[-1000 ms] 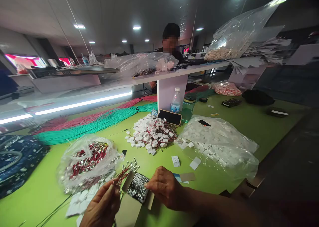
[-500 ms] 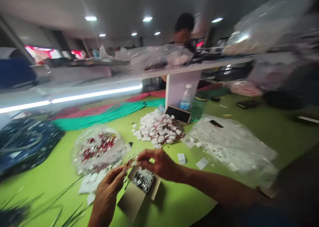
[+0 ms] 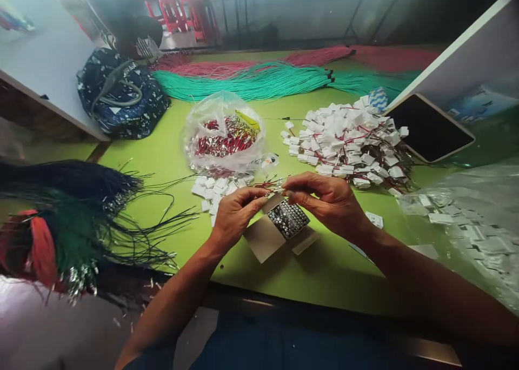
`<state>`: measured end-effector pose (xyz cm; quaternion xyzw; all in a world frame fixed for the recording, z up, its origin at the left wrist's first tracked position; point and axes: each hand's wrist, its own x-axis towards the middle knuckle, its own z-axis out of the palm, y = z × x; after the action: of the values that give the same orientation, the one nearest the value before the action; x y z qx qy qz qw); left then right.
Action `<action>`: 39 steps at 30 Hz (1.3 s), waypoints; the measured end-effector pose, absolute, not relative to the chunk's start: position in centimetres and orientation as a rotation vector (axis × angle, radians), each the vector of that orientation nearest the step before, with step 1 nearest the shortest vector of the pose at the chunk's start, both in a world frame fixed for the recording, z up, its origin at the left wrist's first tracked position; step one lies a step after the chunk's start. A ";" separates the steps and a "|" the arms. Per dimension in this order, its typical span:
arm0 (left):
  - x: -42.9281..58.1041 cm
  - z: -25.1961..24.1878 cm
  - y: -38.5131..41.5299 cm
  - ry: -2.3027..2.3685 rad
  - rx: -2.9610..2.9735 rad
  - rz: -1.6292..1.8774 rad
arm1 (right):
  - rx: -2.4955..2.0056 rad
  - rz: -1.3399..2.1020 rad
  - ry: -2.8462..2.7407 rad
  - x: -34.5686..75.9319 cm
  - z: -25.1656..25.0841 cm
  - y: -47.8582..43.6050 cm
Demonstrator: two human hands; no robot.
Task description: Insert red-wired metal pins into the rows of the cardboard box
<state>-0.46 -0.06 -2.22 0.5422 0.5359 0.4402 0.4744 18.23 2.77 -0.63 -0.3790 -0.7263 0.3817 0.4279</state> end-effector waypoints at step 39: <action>-1.1 -2.8 0.5 1.204 2.054 1.182 | -0.739 0.638 -2.160 18.5 -1.5 2.8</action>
<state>-1.09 0.46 -2.76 0.7503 0.4398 0.4317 0.2394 18.49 2.80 -1.48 -0.2887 -0.8443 0.2495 0.3762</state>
